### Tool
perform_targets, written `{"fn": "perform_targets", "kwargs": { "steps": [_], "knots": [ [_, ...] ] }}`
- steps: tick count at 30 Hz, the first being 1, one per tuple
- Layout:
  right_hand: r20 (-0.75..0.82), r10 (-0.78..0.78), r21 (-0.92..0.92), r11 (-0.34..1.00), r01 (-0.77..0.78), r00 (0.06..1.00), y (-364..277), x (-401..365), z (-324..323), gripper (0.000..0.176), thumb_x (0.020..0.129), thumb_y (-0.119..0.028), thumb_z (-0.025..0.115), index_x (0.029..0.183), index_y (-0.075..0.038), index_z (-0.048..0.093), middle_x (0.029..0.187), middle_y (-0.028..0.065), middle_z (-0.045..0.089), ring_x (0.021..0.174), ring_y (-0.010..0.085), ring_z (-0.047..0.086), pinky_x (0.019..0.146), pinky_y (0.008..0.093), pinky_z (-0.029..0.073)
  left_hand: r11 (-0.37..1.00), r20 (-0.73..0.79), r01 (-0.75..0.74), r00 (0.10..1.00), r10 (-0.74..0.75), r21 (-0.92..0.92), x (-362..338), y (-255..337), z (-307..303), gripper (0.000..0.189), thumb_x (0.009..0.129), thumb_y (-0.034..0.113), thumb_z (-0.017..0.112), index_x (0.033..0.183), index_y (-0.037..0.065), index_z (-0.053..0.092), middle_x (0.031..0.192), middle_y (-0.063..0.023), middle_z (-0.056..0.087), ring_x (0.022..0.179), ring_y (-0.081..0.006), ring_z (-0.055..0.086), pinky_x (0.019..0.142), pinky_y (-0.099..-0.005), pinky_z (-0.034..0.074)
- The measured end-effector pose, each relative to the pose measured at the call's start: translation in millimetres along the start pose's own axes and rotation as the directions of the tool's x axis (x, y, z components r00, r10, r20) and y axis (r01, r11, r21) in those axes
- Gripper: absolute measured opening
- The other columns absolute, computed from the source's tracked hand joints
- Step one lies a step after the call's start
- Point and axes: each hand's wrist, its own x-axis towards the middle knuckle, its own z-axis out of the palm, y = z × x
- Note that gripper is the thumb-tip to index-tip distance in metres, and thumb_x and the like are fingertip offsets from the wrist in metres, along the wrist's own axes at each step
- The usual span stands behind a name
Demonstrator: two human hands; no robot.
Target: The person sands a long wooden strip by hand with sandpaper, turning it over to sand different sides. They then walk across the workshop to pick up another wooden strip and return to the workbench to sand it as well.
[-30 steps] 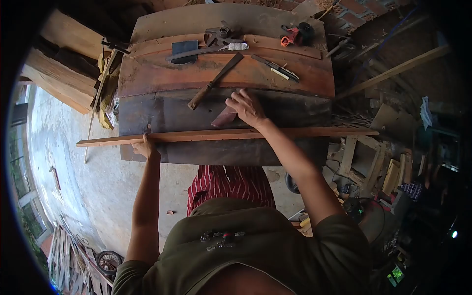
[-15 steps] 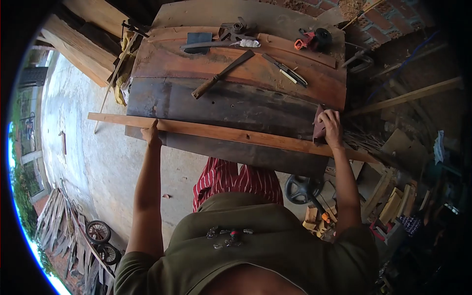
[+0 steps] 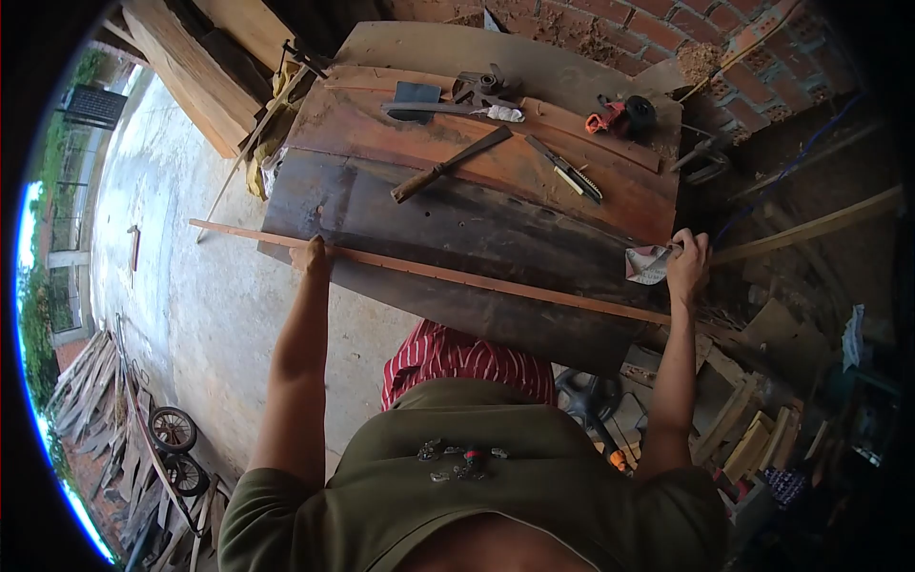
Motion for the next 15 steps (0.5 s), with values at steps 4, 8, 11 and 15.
{"fn": "perform_targets", "kwargs": {
  "steps": [4, 8, 11, 15],
  "knots": [
    [-0.066, -0.238, 0.295, 0.923, 0.247, 0.969, -47.0, 30.1, -4.5, 0.018, 0.074, 0.005, 0.063, 0.085, -0.009, 0.058, 0.092, 0.0111, 0.051, 0.09, 0.035, 0.052, 0.077, 0.0469, 0.043, 0.998, 0.118, -0.024, 0.993, 0.016, 0.063, -0.7, -5.3, -1.8, 0.064, 0.075, 0.023, 0.077, 0.126, -0.007, 0.052, 0.125, -0.0249, 0.059, 0.117, -0.04, 0.056, 0.102, -0.041, 0.046],
    [0.267, -0.536, 0.584, 0.751, 0.308, 0.801, -82.5, 34.7, 16.7, 0.028, 0.081, -0.009, 0.069, 0.108, -0.009, 0.065, 0.111, 0.0113, 0.053, 0.106, 0.0311, 0.055, 0.091, 0.0406, 0.046, 0.996, 0.096, -0.069, 0.993, 0.064, 0.057, -11.8, -4.9, -4.9, 0.073, 0.079, 0.022, 0.077, 0.136, -0.005, 0.04, 0.134, -0.028, 0.047, 0.126, -0.0447, 0.043, 0.108, -0.0441, 0.038],
    [0.291, -0.526, 0.667, 0.71, 0.224, 0.8, -103.2, 56.7, 27.1, 0.027, 0.087, -0.013, 0.065, 0.113, -0.009, 0.064, 0.113, 0.0116, 0.056, 0.108, 0.0285, 0.058, 0.091, 0.0389, 0.047, 0.997, 0.059, -0.074, 0.996, 0.074, -0.004, -26.2, -1.0, -3.1, 0.077, 0.078, 0.019, 0.076, 0.139, -0.004, 0.035, 0.135, -0.03, 0.043, 0.125, -0.0455, 0.043, 0.108, -0.0444, 0.038],
    [0.296, -0.445, 0.707, 0.697, 0.119, 0.845, -124.7, 92.7, 44.7, 0.027, 0.092, -0.015, 0.06, 0.118, -0.009, 0.062, 0.108, 0.0123, 0.061, 0.097, 0.0261, 0.066, 0.083, 0.0361, 0.051, 0.995, 0.002, -0.098, 0.995, 0.098, -0.007, -30.5, -3.1, 1.7, 0.083, 0.078, 0.017, 0.075, 0.144, -0.003, 0.027, 0.135, -0.0317, 0.036, 0.126, -0.046, 0.042, 0.108, -0.0446, 0.037]
  ]
}}
